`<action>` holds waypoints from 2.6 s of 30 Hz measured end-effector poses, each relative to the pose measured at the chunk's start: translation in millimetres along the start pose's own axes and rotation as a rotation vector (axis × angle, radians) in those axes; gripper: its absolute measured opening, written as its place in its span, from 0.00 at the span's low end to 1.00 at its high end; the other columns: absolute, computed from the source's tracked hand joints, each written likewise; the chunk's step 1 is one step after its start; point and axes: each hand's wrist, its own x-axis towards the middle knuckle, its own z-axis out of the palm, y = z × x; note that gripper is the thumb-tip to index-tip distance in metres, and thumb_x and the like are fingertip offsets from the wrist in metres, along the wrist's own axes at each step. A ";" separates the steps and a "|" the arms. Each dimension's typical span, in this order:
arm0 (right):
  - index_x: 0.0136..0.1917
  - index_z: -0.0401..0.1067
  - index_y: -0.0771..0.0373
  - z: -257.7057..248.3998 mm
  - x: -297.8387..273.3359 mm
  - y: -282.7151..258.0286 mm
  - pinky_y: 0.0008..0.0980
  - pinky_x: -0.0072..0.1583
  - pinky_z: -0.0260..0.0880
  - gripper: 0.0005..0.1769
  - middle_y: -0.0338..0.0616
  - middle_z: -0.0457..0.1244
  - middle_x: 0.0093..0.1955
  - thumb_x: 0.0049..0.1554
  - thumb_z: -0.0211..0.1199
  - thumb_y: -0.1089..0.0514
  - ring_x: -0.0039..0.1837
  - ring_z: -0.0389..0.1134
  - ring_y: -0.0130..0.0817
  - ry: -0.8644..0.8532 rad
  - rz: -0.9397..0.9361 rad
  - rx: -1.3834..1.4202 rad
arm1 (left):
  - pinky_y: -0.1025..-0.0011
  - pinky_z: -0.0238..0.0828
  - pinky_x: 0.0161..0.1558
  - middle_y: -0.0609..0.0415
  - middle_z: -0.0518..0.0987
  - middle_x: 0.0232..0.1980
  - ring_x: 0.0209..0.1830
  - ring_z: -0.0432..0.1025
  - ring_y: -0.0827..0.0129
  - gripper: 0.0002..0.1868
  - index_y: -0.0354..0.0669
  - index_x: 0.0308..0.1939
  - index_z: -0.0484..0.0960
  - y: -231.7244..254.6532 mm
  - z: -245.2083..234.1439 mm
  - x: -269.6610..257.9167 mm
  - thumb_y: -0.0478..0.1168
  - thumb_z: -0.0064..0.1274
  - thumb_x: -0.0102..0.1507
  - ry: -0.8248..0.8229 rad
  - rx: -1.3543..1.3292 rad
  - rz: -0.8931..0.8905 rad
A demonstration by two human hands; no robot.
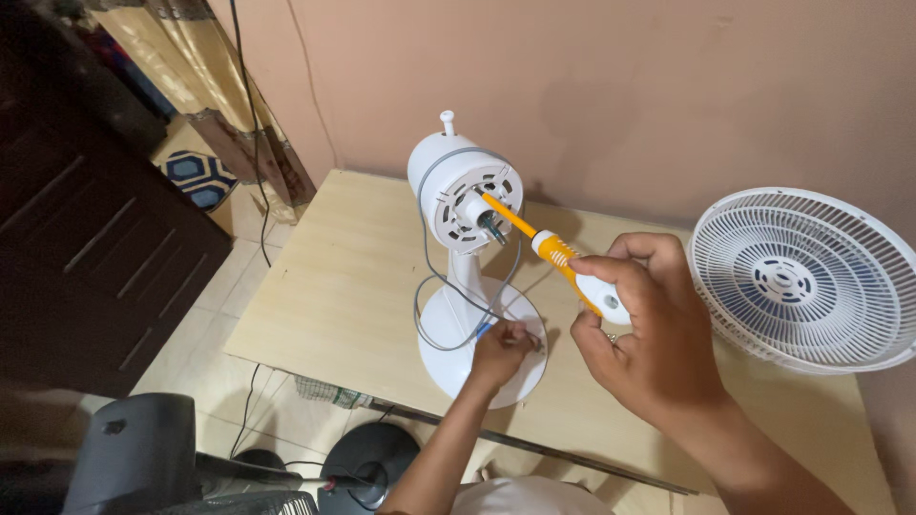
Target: The person removes the front grill of a white pedestal fan and uses a screwdriver to loosen and remove screws from the fan's rear housing. The person then removes the fan's power cord from the housing.
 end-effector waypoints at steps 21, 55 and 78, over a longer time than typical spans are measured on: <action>0.60 0.71 0.60 -8.9 10.4 24.7 0.38 0.48 0.69 0.26 0.51 0.58 0.58 0.47 0.65 0.71 0.51 0.68 0.44 -0.079 -0.110 0.210 | 0.76 0.71 0.41 0.58 0.82 0.40 0.40 0.76 0.75 0.14 0.35 0.47 0.82 25.7 -23.9 0.8 0.43 0.48 0.70 0.615 -0.012 0.355; 0.57 0.71 0.62 -11.8 19.5 45.8 0.40 0.49 0.70 0.24 0.53 0.59 0.59 0.46 0.65 0.70 0.52 0.69 0.48 -0.119 -0.123 0.290 | 0.81 0.66 0.32 0.60 0.82 0.31 0.30 0.72 0.82 0.08 0.38 0.43 0.88 462.8 -87.5 47.9 0.39 0.59 0.66 0.226 0.529 0.852; 0.68 0.60 0.72 -7.5 21.9 51.2 0.51 0.53 0.68 0.34 0.65 0.61 0.59 0.48 0.62 0.66 0.54 0.65 0.60 -0.105 -0.170 0.252 | 0.70 0.80 0.59 0.54 0.84 0.50 0.50 0.81 0.72 0.19 0.38 0.55 0.80 455.9 94.3 -63.3 0.24 0.40 0.65 -0.790 0.565 1.071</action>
